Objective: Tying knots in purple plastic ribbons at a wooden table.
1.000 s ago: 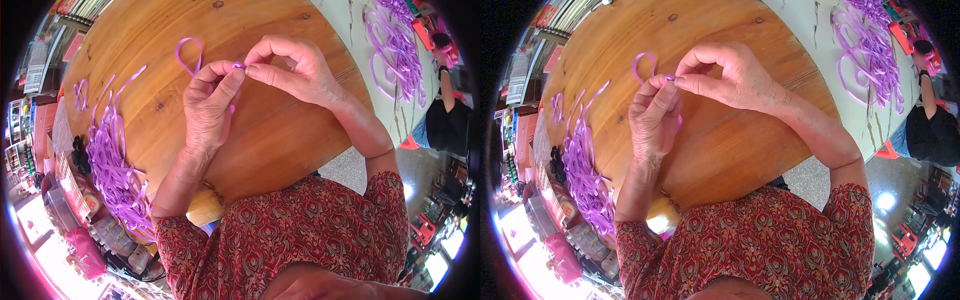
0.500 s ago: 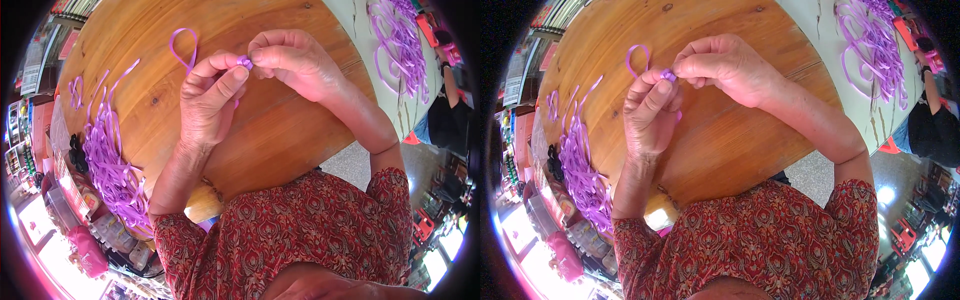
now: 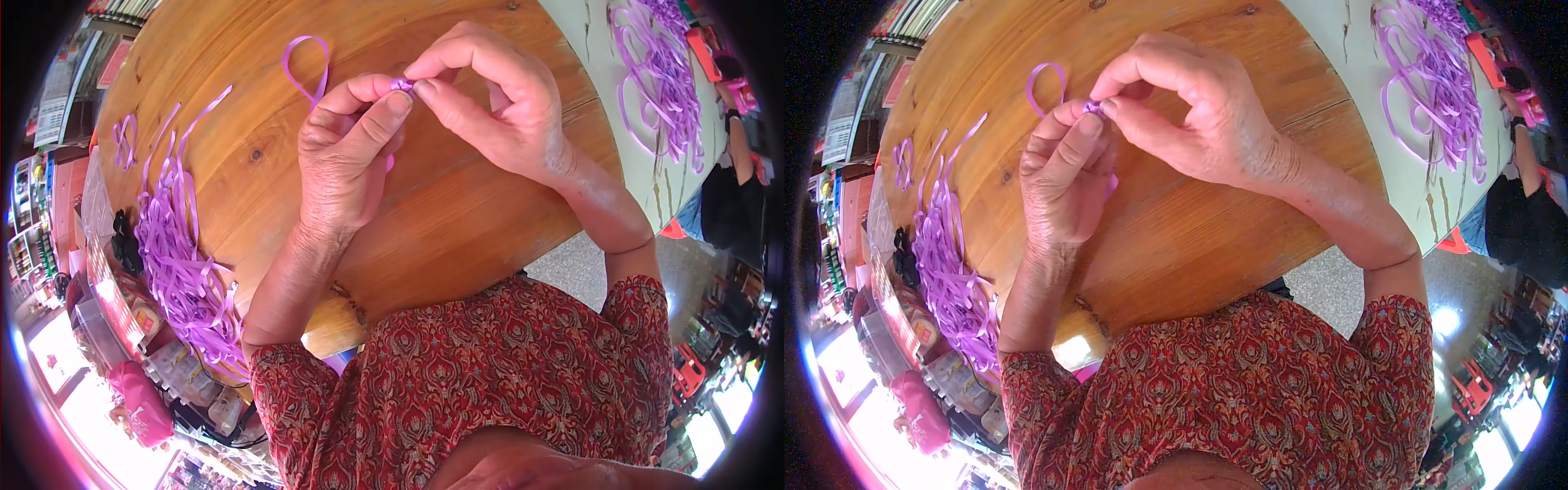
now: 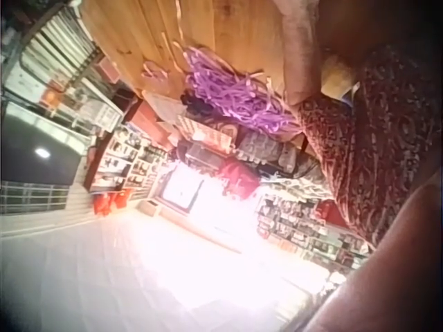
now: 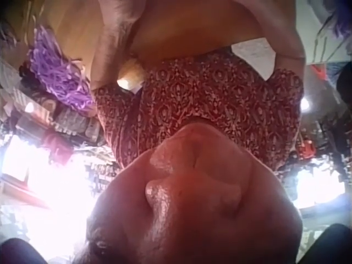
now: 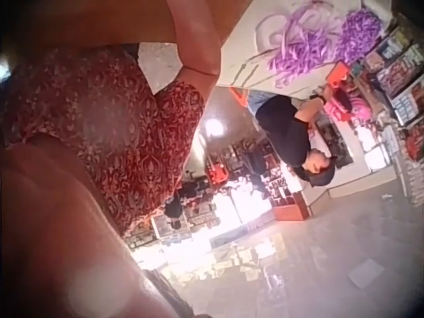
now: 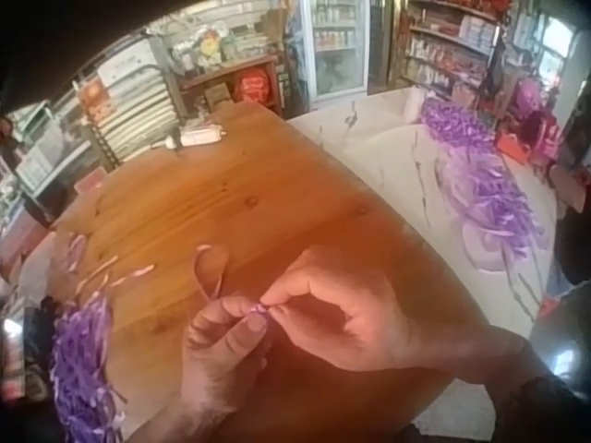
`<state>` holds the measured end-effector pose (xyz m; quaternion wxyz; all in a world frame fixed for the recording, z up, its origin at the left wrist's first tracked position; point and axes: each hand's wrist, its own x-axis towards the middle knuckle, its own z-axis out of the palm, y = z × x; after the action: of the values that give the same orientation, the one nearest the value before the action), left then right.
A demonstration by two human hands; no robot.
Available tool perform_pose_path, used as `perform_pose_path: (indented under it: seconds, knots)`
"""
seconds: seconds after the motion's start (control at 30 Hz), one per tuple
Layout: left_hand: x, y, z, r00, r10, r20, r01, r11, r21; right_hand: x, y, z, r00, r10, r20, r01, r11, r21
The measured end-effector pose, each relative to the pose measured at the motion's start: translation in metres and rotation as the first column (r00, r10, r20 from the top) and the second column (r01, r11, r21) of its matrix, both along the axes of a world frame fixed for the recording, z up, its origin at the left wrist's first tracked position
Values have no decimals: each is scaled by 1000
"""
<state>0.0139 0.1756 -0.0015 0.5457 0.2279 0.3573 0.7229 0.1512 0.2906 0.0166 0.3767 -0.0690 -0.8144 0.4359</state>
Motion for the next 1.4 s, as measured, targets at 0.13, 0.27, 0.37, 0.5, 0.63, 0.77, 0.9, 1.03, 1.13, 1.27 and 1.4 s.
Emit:
perform_pose_path:
  seconds: [0.13,0.27,0.37,0.5,0.63,0.77,0.9,1.03,1.13,1.27,1.4]
  knots:
    - [-2,-1,0,1000,-17,-14,17,1000,26,0,0,2,1000,27,-1,-26,997,78]
    - [1,-1,3,1000,16,-19,-16,1000,5,0,2,1,997,70,-22,-71,997,-37]
    - [0,-2,3,999,25,-39,-25,1000,1,1,2,3,997,74,-9,-74,996,-45]
    - [-5,-2,-1,997,-10,-76,11,1000,14,1,4,5,999,49,12,-49,999,-17]
    - [-3,0,-4,977,39,-209,-35,999,24,1,5,7,999,38,33,-39,998,41]
    - [-1,-2,2,994,-25,-109,20,999,-43,2,5,0,997,75,2,-75,995,-59]
    - [-2,-2,-2,997,-77,26,77,997,3,3,0,1,980,199,-11,-159,745,-648]
    - [2,0,2,998,5,-67,-5,1000,-3,2,1,-4,979,201,-40,-165,654,-738]
    - [-2,-2,3,996,-41,-85,39,999,-29,1,3,-7,974,208,-88,-201,621,-757]
    - [-5,-3,0,995,-78,-57,77,997,-12,2,4,-7,963,247,-104,-235,590,-772]
    - [-5,-2,1,998,-39,-58,38,999,-16,1,4,-8,975,209,-77,-195,632,-750]
